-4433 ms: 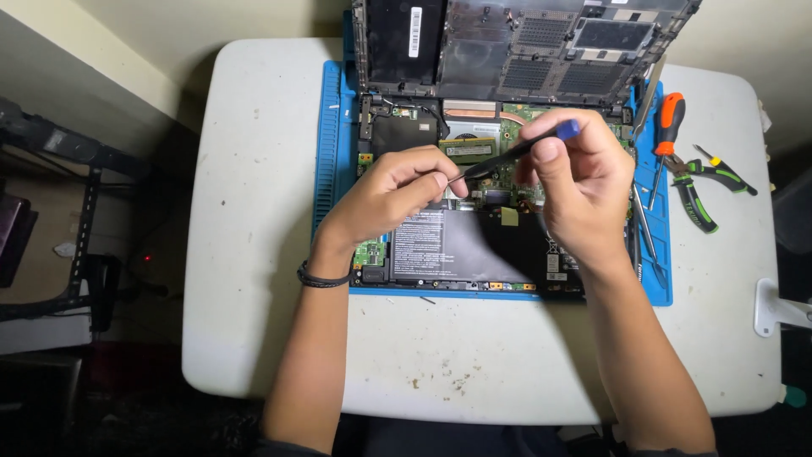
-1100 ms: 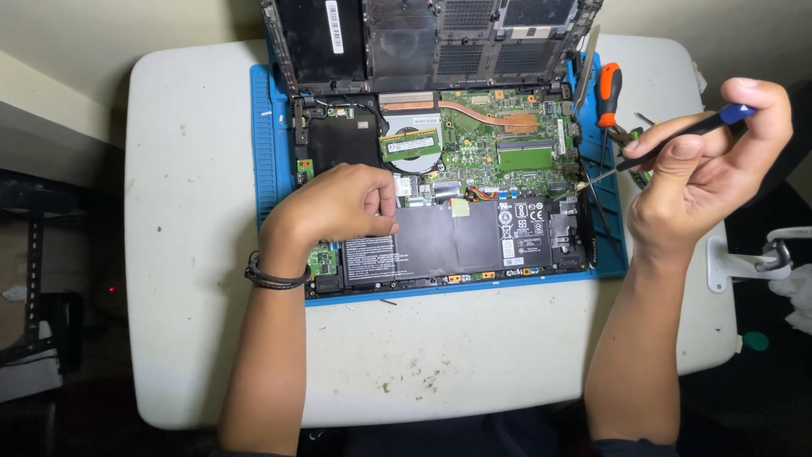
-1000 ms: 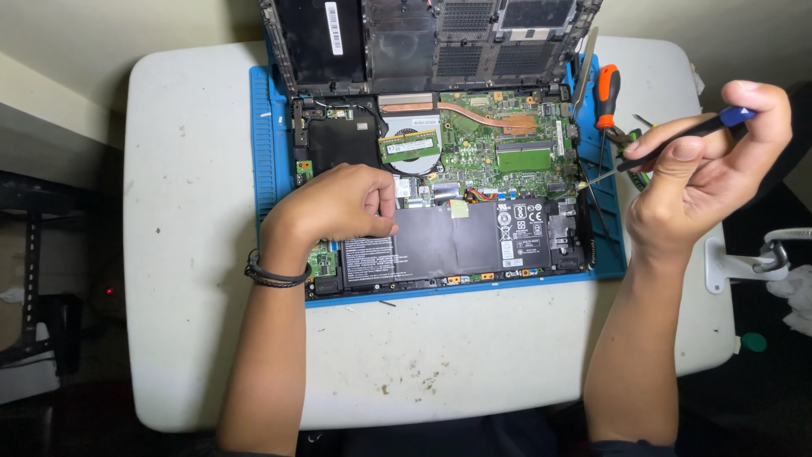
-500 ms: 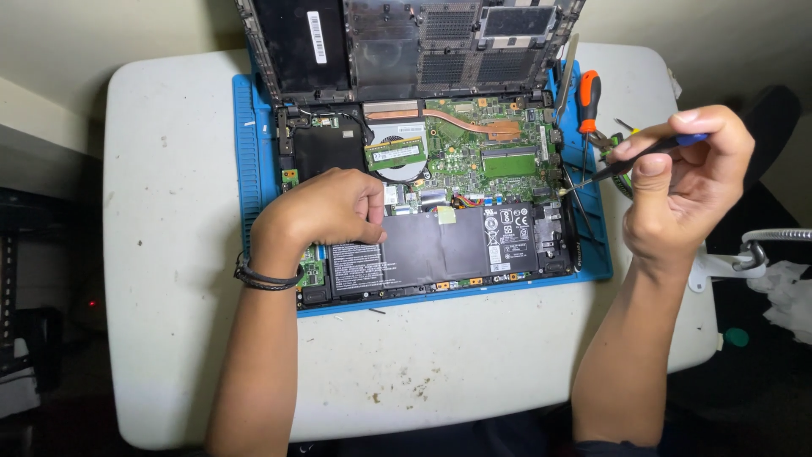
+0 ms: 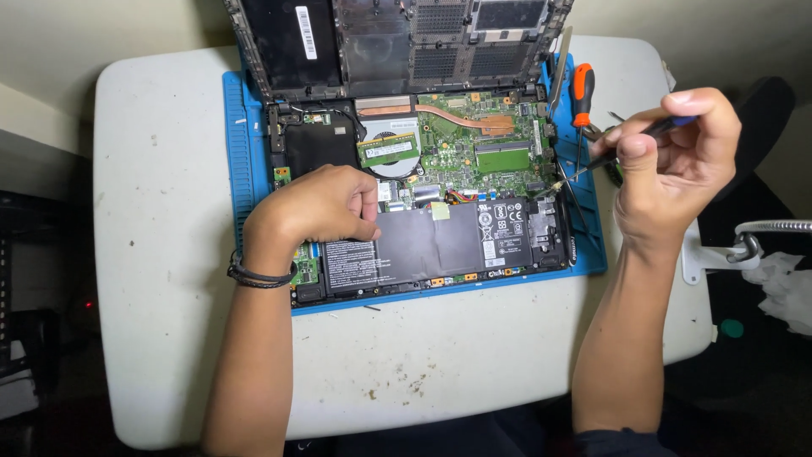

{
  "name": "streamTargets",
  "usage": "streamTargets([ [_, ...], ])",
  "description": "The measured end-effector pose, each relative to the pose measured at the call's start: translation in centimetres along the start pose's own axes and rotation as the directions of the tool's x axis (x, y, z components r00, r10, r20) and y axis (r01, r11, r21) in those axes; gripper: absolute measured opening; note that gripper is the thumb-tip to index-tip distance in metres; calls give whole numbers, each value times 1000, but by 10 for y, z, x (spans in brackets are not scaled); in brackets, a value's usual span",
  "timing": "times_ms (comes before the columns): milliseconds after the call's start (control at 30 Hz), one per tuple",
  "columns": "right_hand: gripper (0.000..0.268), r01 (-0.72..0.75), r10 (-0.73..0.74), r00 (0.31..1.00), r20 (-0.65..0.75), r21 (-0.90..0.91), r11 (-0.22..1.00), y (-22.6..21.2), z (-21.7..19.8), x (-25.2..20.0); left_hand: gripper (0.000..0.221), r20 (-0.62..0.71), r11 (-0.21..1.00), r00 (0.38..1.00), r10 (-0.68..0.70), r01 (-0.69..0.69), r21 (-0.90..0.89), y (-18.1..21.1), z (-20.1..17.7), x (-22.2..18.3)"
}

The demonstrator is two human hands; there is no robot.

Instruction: Disassembling a laptop to remove the internal battery, including prying the case open and unscrewing the battery mount.

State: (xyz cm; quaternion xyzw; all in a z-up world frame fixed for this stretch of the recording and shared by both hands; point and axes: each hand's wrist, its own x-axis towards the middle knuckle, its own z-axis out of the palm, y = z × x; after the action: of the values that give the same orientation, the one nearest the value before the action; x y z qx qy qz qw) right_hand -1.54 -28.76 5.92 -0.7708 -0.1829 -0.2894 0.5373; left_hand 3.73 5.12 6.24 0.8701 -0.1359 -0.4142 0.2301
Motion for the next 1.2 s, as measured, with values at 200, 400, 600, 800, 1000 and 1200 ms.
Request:
streamTargets([
  [200, 20, 19, -40, 995, 93, 208, 978, 6, 3, 1, 16, -9, 1000, 1000, 10, -10, 17, -3, 1, 1],
  [400, 16, -52, -12, 991, 133, 464, 884, 19, -12, -2, 15, -11, 999, 1000, 25, -25, 21, -4, 3, 5],
  [600, 17, -116, 35, 984, 173, 488, 865, 21, 3, 8, 16, -9, 999, 1000, 13, -13, 42, -1, 2, 3],
  [800, 25, 29, -34, 999, 27, 177, 984, 17, 9, 5, 10, -49, 994, 998, -38, 43, 102, 15, 1, -10],
  [1000, 18, 3, -34, 996, 81, 354, 935, 6, 20, 8, 18, -519, 904, 755, 402, -417, 92, 55, 14, 2],
  [1200, 15, 34, -83, 992, 100, 412, 910, 6, 18, 13, 38, -542, 431, 373, 753, -902, -22, 109, 32, 36],
])
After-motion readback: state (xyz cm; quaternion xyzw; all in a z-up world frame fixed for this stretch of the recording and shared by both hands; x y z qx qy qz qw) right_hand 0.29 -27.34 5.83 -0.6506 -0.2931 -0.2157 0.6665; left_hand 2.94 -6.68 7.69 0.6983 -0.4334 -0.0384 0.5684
